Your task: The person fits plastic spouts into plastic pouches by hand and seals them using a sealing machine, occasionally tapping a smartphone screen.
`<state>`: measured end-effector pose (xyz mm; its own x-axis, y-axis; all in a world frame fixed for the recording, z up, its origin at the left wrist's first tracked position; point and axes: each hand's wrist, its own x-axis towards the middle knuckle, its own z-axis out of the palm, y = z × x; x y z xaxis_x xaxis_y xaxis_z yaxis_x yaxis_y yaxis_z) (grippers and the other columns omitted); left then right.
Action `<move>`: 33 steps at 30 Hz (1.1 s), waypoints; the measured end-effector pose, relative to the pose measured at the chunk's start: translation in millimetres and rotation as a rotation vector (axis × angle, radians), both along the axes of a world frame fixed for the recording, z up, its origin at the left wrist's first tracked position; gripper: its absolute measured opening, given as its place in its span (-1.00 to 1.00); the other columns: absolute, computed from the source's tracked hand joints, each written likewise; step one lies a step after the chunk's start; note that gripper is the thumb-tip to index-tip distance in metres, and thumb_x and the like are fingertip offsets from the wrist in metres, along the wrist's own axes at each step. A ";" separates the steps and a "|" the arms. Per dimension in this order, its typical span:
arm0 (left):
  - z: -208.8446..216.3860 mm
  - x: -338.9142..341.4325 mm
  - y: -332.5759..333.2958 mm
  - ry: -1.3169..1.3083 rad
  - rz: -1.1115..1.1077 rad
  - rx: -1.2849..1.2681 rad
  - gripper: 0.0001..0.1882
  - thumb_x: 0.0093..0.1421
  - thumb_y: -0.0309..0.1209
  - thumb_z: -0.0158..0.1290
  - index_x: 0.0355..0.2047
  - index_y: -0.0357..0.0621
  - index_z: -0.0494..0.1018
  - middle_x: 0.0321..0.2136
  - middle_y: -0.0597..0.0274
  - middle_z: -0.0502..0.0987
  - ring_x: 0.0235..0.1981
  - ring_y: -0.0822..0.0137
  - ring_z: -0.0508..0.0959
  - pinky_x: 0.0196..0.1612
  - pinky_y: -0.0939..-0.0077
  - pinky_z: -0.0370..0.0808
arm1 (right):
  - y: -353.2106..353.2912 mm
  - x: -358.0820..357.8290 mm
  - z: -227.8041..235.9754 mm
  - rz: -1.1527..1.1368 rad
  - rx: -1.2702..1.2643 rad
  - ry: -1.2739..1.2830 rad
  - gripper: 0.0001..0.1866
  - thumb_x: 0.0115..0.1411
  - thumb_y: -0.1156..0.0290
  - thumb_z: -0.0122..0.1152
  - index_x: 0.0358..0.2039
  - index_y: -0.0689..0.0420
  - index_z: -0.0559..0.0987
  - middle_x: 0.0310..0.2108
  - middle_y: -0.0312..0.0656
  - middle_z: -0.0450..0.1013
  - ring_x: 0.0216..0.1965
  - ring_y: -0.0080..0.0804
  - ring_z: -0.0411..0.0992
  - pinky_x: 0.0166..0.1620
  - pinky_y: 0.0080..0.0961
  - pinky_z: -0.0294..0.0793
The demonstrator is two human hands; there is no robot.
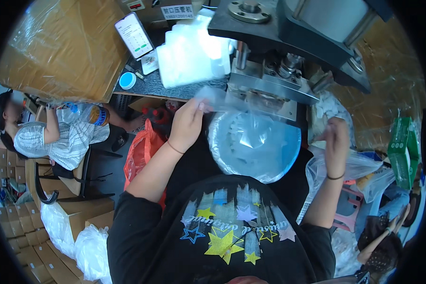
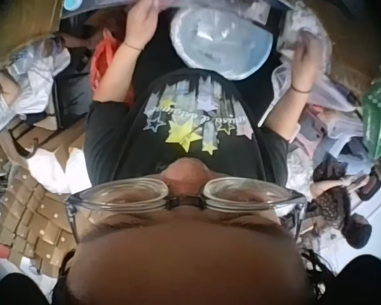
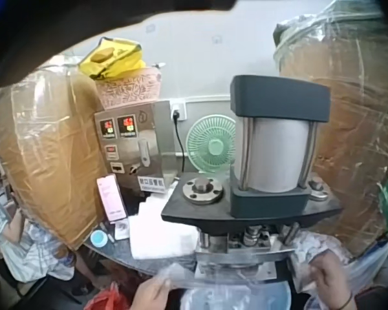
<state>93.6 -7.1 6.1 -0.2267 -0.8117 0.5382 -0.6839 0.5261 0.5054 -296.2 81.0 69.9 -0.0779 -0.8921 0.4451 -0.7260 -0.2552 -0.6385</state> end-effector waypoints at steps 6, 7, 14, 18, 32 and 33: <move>23.8 -43.5 31.1 0.400 -0.408 0.674 -0.89 0.26 -0.49 0.10 -0.28 -0.29 0.55 -0.41 0.29 0.61 -0.39 0.55 0.53 -0.25 0.60 0.48 | -3.9 73.4 15.7 0.346 0.116 -0.522 -0.87 0.17 0.52 0.33 -0.37 0.23 0.51 -0.34 -0.22 0.55 -0.35 -0.55 0.50 -0.27 -0.57 0.48; 22.3 -51.7 37.2 0.424 -0.437 0.673 -0.89 0.26 -0.47 0.11 -0.28 -0.29 0.54 -0.42 0.29 0.61 -0.38 0.55 0.53 -0.25 0.58 0.48 | -8.4 81.9 22.0 0.346 0.117 -0.524 -0.87 0.17 0.52 0.33 -0.37 0.23 0.51 -0.34 -0.22 0.55 -0.35 -0.55 0.50 -0.27 -0.57 0.48; 22.8 -75.1 57.3 0.870 -0.686 1.149 -0.79 0.37 -0.35 0.08 -0.18 -0.28 0.50 -0.24 0.16 0.63 -0.19 0.40 0.62 -0.04 0.49 0.55 | -17.2 77.3 23.4 0.295 0.144 -0.366 -0.88 0.28 0.46 0.24 -0.32 0.27 0.59 -0.21 -0.14 0.60 -0.25 -0.52 0.50 -0.13 -0.57 0.47; 10.4 -82.7 67.3 0.859 -0.748 1.212 -0.77 0.40 -0.33 0.03 -0.14 -0.27 0.47 -0.21 0.14 0.63 -0.14 0.35 0.63 0.00 0.43 0.55 | -1.8 63.2 27.1 0.281 0.151 -0.558 -0.85 0.33 0.44 0.18 -0.31 0.26 0.62 -0.25 -0.16 0.61 -0.32 -0.55 0.48 -0.22 -0.60 0.45; 5.6 -97.7 79.2 0.890 -0.816 1.300 -0.76 0.40 -0.29 0.03 -0.15 -0.25 0.47 -0.22 0.11 0.63 -0.15 0.31 0.64 -0.01 0.41 0.56 | -3.3 51.6 31.0 0.205 0.195 -0.454 -0.82 0.32 0.40 0.20 -0.35 0.26 0.60 -0.31 -0.22 0.60 -0.33 -0.59 0.48 -0.20 -0.61 0.43; 1.1 -98.2 78.9 0.890 -0.819 1.302 -0.76 0.40 -0.29 0.03 -0.15 -0.25 0.47 -0.22 0.11 0.63 -0.15 0.31 0.64 -0.01 0.41 0.56 | -4.9 54.2 37.0 0.139 0.161 -0.474 -0.85 0.31 0.44 0.20 -0.32 0.25 0.63 -0.31 -0.20 0.61 -0.33 -0.57 0.49 -0.19 -0.60 0.45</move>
